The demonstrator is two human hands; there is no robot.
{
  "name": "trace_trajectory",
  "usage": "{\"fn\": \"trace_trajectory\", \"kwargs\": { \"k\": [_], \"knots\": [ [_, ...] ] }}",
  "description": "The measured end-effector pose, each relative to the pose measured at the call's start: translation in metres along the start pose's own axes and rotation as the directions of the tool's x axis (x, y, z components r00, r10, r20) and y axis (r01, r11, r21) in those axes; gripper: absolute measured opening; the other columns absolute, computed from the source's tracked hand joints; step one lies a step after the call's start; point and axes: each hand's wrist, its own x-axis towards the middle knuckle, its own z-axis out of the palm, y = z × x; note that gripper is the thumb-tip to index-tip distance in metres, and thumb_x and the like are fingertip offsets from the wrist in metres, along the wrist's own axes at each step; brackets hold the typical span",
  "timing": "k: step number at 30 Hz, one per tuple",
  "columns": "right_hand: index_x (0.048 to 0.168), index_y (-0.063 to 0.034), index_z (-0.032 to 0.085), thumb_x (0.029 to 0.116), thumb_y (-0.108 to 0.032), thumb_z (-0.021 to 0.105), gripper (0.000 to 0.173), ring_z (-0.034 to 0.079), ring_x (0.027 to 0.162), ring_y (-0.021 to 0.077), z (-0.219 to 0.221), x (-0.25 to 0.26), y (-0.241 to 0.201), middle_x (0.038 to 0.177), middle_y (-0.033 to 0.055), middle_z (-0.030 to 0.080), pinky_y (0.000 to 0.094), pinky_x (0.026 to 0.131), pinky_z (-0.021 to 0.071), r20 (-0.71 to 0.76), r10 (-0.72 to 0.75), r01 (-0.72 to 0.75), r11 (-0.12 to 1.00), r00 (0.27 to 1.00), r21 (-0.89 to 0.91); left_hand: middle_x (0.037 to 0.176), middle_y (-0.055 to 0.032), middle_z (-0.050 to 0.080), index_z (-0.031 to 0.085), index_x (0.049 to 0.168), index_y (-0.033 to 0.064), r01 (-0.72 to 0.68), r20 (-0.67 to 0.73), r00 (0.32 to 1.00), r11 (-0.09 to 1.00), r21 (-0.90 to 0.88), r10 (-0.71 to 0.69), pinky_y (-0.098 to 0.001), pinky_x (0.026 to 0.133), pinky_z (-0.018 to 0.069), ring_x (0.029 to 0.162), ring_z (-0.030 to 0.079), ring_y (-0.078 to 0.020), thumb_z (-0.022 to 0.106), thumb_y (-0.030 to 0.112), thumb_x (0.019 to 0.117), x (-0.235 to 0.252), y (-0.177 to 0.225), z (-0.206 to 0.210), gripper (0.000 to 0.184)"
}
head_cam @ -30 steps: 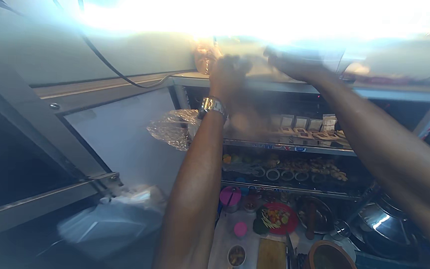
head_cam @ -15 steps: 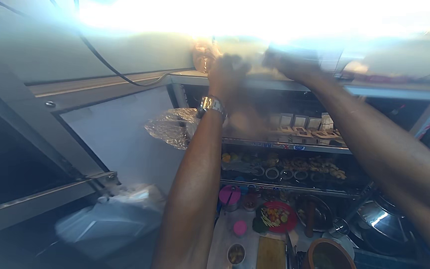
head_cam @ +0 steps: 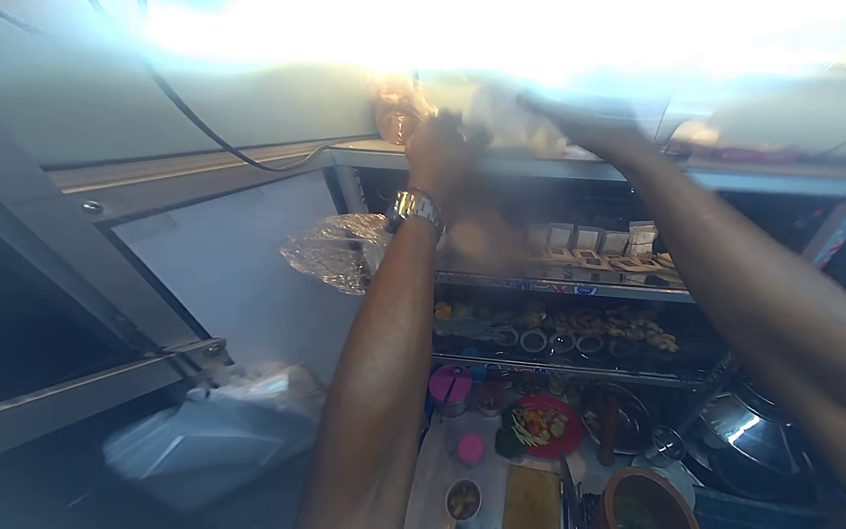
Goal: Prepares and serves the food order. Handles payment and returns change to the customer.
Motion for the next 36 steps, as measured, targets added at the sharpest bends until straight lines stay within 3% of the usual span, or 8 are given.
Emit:
{"fn": "trace_trajectory", "kwargs": {
  "k": [8, 14, 18, 21, 23, 25, 30, 36],
  "knots": [
    [0.107, -0.0048, 0.069, 0.1015, -0.022, 0.063, 0.019, 0.058, 0.078, 0.0107, -0.015, -0.024, -0.03, 0.093, 0.0072, 0.064, 0.0302, 0.074, 0.0498, -0.08, 0.14, -0.113, 0.957, 0.987, 0.267, 0.104, -0.0066, 0.074, 0.071, 0.116, 0.005, -0.091, -0.125, 0.991, 0.935, -0.342, 0.051, -0.0316, 0.089, 0.0559, 0.092, 0.07, -0.0085, 0.065, 0.036, 0.0992, 0.001, 0.0, -0.01, 0.036],
    [0.13, 0.0016, 0.062, 0.101, -0.002, 0.051, 0.031, 0.064, 0.09, 0.0148, -0.006, -0.012, -0.014, 0.111, 0.0155, 0.064, 0.0289, 0.079, 0.0558, -0.098, 0.258, -0.165, 0.822, 0.961, 0.545, 0.097, -0.0036, 0.073, 0.072, 0.105, 0.0064, -0.062, -0.383, 0.922, 0.953, -0.295, -0.058, -0.0361, 0.089, 0.0543, 0.093, 0.069, -0.0094, 0.059, 0.037, 0.1006, -0.007, 0.011, -0.034, 0.034],
    [0.124, 0.0046, 0.063, 0.0984, 0.002, 0.054, 0.027, 0.068, 0.089, 0.0165, 0.02, 0.015, -0.001, 0.108, 0.0144, 0.066, 0.0301, 0.079, 0.0605, -0.012, 0.329, -0.203, 0.612, 0.944, 0.764, 0.09, 0.0008, 0.072, 0.071, 0.102, 0.0081, -0.088, -0.505, 0.857, 0.937, -0.339, -0.102, -0.0323, 0.082, 0.0563, 0.085, 0.069, -0.0064, 0.059, 0.034, 0.1015, -0.038, 0.028, -0.045, 0.028],
    [0.102, -0.0016, 0.067, 0.0931, -0.012, 0.065, 0.014, 0.064, 0.076, 0.0114, 0.038, 0.041, 0.015, 0.09, 0.0057, 0.065, 0.0292, 0.068, 0.0566, 0.124, 0.346, -0.365, 0.833, 0.93, 0.415, 0.094, 0.0022, 0.074, 0.071, 0.108, 0.009, -0.053, -0.447, 0.883, 0.918, -0.393, -0.141, -0.0298, 0.084, 0.0581, 0.088, 0.07, -0.0047, 0.06, 0.036, 0.102, -0.08, 0.043, -0.047, 0.029],
    [0.108, -0.0019, 0.067, 0.0896, -0.026, 0.068, 0.03, 0.067, 0.09, 0.0253, 0.045, 0.058, 0.025, 0.1, 0.0135, 0.069, 0.0501, 0.078, 0.0554, 0.269, 0.352, -0.348, 0.935, 0.897, -0.063, 0.094, -0.0004, 0.074, 0.071, 0.112, 0.009, -0.006, -0.341, 0.93, 0.922, -0.387, -0.137, -0.0312, 0.08, 0.0596, 0.085, 0.071, -0.0077, 0.06, 0.039, 0.1026, -0.122, 0.05, -0.049, 0.033],
    [0.097, 0.0, 0.069, 0.0909, -0.031, 0.068, 0.032, 0.066, 0.093, 0.0318, 0.047, 0.064, 0.028, 0.099, 0.017, 0.068, 0.0595, 0.079, 0.0507, 0.39, 0.344, -0.251, 0.929, 0.854, -0.272, 0.081, -0.0032, 0.069, 0.067, 0.105, 0.0097, -0.007, -0.269, 0.958, 0.935, -0.355, -0.096, -0.0303, 0.06, 0.057, 0.066, 0.067, -0.0126, 0.058, 0.042, 0.1038, -0.17, 0.051, -0.052, 0.034],
    [0.116, -0.0006, 0.07, 0.1021, -0.027, 0.056, 0.033, 0.065, 0.111, 0.0308, 0.025, 0.056, 0.04, 0.118, 0.0192, 0.068, 0.0564, 0.096, 0.0488, 0.364, 0.237, -0.23, 0.971, 0.901, -0.065, 0.085, 0.0065, 0.073, 0.073, 0.104, 0.015, 0.126, -0.205, 0.958, 0.934, -0.333, -0.202, -0.0245, 0.067, 0.0589, 0.074, 0.069, -0.0025, 0.066, 0.033, 0.0998, -0.233, 0.043, -0.052, 0.019],
    [0.111, -0.0074, 0.065, 0.0969, -0.026, 0.062, 0.024, 0.047, 0.076, 0.0153, 0.01, 0.055, 0.052, 0.092, 0.0063, 0.056, 0.0386, 0.07, 0.0423, 0.535, 0.41, -0.364, 0.911, 0.739, -0.194, 0.083, 0.0062, 0.075, 0.074, 0.101, 0.0114, 0.177, -0.146, 0.955, 0.888, -0.424, -0.259, -0.0177, 0.068, 0.0589, 0.074, 0.07, 0.0, 0.071, 0.019, 0.0957, -0.264, 0.032, -0.045, 0.01]
  ]
}}
